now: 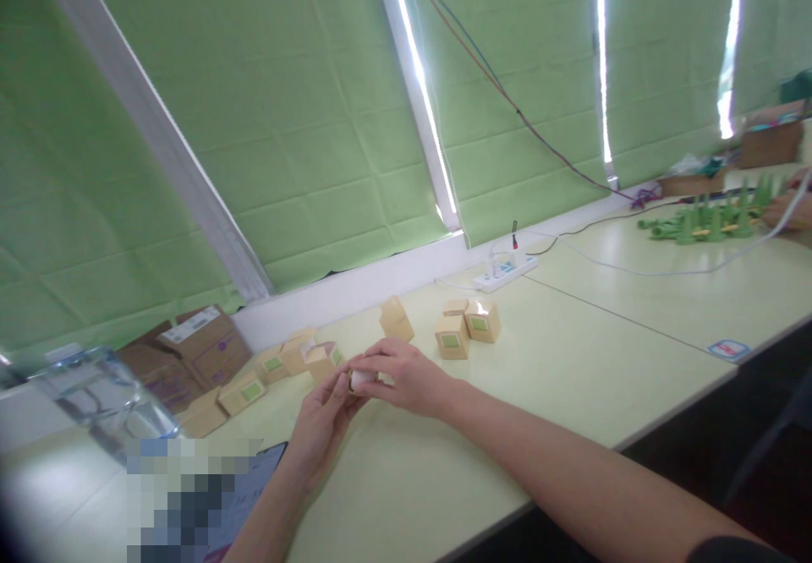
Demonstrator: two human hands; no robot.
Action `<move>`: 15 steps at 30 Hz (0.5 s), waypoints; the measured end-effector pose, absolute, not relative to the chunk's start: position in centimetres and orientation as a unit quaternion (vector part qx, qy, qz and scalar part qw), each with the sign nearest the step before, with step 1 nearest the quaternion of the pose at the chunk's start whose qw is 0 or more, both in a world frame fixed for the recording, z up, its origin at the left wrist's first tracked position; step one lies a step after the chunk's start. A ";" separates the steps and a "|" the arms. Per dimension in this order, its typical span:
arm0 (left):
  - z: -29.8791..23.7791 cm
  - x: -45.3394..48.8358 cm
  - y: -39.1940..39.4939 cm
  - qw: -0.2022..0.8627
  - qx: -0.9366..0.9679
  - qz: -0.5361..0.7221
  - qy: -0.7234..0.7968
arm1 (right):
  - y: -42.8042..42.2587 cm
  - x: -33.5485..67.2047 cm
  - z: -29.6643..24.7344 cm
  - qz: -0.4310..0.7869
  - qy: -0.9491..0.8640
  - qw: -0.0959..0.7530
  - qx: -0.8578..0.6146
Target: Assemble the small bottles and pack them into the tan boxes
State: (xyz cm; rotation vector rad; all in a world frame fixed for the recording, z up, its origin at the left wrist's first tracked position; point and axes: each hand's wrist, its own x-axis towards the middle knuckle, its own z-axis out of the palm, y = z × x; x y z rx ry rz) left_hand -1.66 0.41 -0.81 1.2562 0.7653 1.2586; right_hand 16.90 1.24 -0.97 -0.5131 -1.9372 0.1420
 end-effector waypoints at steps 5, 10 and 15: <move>-0.8 -1.5 0.3 0.538 0.552 0.537 0.343 | 1.3 16.9 -0.8 0.071 -0.816 0.528 -0.223; -0.7 -1.5 0.2 0.533 0.561 0.538 0.335 | 1.4 16.8 -0.8 0.089 -0.805 0.534 -0.244; -0.7 -1.7 0.1 0.538 0.559 0.537 0.330 | 1.7 16.9 -1.0 0.075 -0.802 0.527 -0.270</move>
